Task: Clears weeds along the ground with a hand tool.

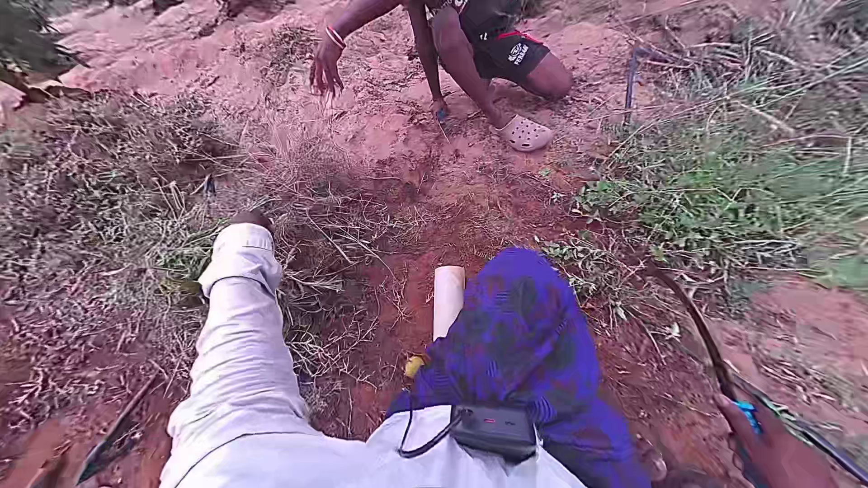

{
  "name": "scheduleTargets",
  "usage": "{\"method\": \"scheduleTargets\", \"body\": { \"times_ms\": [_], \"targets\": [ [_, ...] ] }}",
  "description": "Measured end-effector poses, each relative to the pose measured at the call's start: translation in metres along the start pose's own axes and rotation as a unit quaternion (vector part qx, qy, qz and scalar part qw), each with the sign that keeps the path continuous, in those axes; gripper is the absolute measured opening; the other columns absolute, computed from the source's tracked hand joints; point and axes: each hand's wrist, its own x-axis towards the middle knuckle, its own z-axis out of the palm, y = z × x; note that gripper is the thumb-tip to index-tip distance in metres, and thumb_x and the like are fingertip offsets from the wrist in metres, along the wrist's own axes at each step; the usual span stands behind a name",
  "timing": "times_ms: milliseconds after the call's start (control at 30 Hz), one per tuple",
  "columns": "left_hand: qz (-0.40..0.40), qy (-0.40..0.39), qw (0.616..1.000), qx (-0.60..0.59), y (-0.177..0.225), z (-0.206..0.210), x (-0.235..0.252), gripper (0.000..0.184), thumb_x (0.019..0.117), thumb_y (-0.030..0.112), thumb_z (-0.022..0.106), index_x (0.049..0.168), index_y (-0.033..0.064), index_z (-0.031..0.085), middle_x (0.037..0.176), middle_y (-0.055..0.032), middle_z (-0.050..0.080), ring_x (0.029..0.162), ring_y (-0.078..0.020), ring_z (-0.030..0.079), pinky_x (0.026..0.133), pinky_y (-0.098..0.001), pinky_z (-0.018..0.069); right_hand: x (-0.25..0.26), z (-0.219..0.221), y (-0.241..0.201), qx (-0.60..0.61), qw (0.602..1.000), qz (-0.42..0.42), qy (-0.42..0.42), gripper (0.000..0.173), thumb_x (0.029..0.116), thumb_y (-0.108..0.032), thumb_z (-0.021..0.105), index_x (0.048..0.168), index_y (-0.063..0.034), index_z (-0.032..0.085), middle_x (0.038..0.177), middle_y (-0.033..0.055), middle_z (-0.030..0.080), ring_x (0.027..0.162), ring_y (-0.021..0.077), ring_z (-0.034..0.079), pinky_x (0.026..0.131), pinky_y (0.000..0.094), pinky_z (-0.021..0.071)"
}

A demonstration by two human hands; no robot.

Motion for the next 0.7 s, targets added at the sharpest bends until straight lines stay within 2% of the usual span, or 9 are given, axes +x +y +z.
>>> {"method": "scheduleTargets", "body": {
  "times_ms": [67, 133, 200, 267, 400, 467, 533, 633, 700],
  "targets": [
    [0.128, -0.021, 0.991, 0.007, 0.046, -0.004, -0.001, 0.035, 0.1066, 0.013, 0.056, 0.134, -0.0081, 0.06, 0.133, -0.0391, 0.06, 0.132, -0.0592, 0.051, 0.11, -0.0747, 0.0337, -0.007, -0.008, -0.011, 0.036, 0.999, 0.028, 0.024, 0.058, 0.1104, -0.041, 0.045, 0.131, 0.0128, 0.056, 0.108, 0.0418, 0.064, 0.104, 0.0583, 0.063, 0.091, 0.0725, 0.0434],
    [0.219, -0.018, 0.976, -0.006, 0.111, -0.007, -0.025, 0.036, 0.1086, 0.017, 0.055, 0.137, -0.005, 0.06, 0.132, -0.0366, 0.062, 0.13, -0.0592, 0.053, 0.109, -0.0769, 0.0324, -0.007, -0.012, -0.023, 0.093, 0.995, 0.043, 0.005, 0.056, 0.1112, -0.037, 0.045, 0.133, 0.0134, 0.054, 0.111, 0.0391, 0.064, 0.104, 0.0524, 0.064, 0.095, 0.0663, 0.0445],
    [0.308, -0.014, 0.95, -0.05, 0.176, 0.006, -0.048, 0.035, 0.1085, 0.017, 0.055, 0.136, -0.0035, 0.061, 0.132, -0.0332, 0.063, 0.128, -0.0541, 0.056, 0.11, -0.0731, 0.0358, -0.003, -0.002, -0.039, 0.162, 0.985, 0.038, -0.036, 0.053, 0.1112, -0.036, 0.045, 0.136, 0.0113, 0.052, 0.107, 0.0333, 0.063, 0.092, 0.0429, 0.065, 0.089, 0.0579, 0.0491],
    [0.402, -0.031, 0.911, -0.087, 0.247, 0.023, -0.088, 0.034, 0.1079, 0.016, 0.056, 0.135, -0.0031, 0.063, 0.132, -0.0309, 0.065, 0.127, -0.0497, 0.06, 0.111, -0.0691, 0.0384, 0.008, 0.019, -0.061, 0.17, 0.98, 0.008, -0.107, 0.055, 0.1112, -0.04, 0.044, 0.139, 0.0078, 0.05, 0.107, 0.0287, 0.065, 0.09, 0.0377, 0.068, 0.087, 0.0537, 0.0531],
    [0.534, -0.162, 0.823, -0.104, 0.391, 0.081, -0.201, 0.036, 0.1076, 0.016, 0.056, 0.138, -0.0023, 0.061, 0.138, -0.0253, 0.064, 0.133, -0.0408, 0.058, 0.117, -0.0574, 0.0381, 0.056, 0.062, -0.121, 0.105, 0.968, -0.07, -0.218, 0.064, 0.1087, -0.048, 0.046, 0.14, 0.0075, 0.052, 0.129, 0.033, 0.06, 0.12, 0.045, 0.06, 0.105, 0.0594, 0.0422],
    [0.556, -0.223, 0.796, -0.086, 0.437, 0.109, -0.247, 0.036, 0.1071, 0.017, 0.057, 0.138, -0.0019, 0.061, 0.138, -0.0232, 0.064, 0.134, -0.0376, 0.058, 0.118, -0.0538, 0.0384, 0.085, 0.075, -0.132, 0.098, 0.964, -0.068, -0.237, 0.065, 0.1087, -0.049, 0.046, 0.141, 0.008, 0.051, 0.135, 0.0338, 0.057, 0.127, 0.0454, 0.057, 0.109, 0.0588, 0.0402],
    [0.536, -0.258, 0.799, -0.088, 0.459, 0.129, -0.266, 0.039, 0.1075, 0.019, 0.057, 0.14, -0.0014, 0.059, 0.14, -0.0213, 0.063, 0.136, -0.0348, 0.057, 0.119, -0.0518, 0.0384, 0.106, 0.069, -0.119, 0.11, 0.965, -0.054, -0.232, 0.063, 0.1092, -0.047, 0.046, 0.14, 0.0076, 0.052, 0.132, 0.0332, 0.058, 0.119, 0.0436, 0.061, 0.105, 0.0568, 0.0435],
    [0.473, -0.278, 0.816, -0.18, 0.458, 0.173, -0.251, 0.039, 0.1063, 0.016, 0.059, 0.141, -0.0007, 0.058, 0.14, -0.0222, 0.062, 0.132, -0.0343, 0.06, 0.116, -0.0503, 0.0421, 0.113, 0.03, -0.072, 0.076, 0.976, -0.017, -0.205, 0.062, 0.1094, -0.048, 0.044, 0.14, 0.0057, 0.052, 0.127, 0.0326, 0.06, 0.114, 0.0437, 0.062, 0.101, 0.0582, 0.0451],
    [0.385, -0.285, 0.835, -0.269, 0.449, 0.205, -0.225, 0.038, 0.105, 0.011, 0.06, 0.141, -0.0013, 0.057, 0.141, -0.0237, 0.061, 0.128, -0.0343, 0.062, 0.111, -0.0486, 0.0463, 0.108, 0.007, -0.043, 0.046, 0.982, 0.001, -0.182, 0.063, 0.1092, -0.046, 0.046, 0.142, 0.0073, 0.05, 0.133, 0.0367, 0.057, 0.126, 0.0499, 0.056, 0.107, 0.0638, 0.0395]
  ]
}}
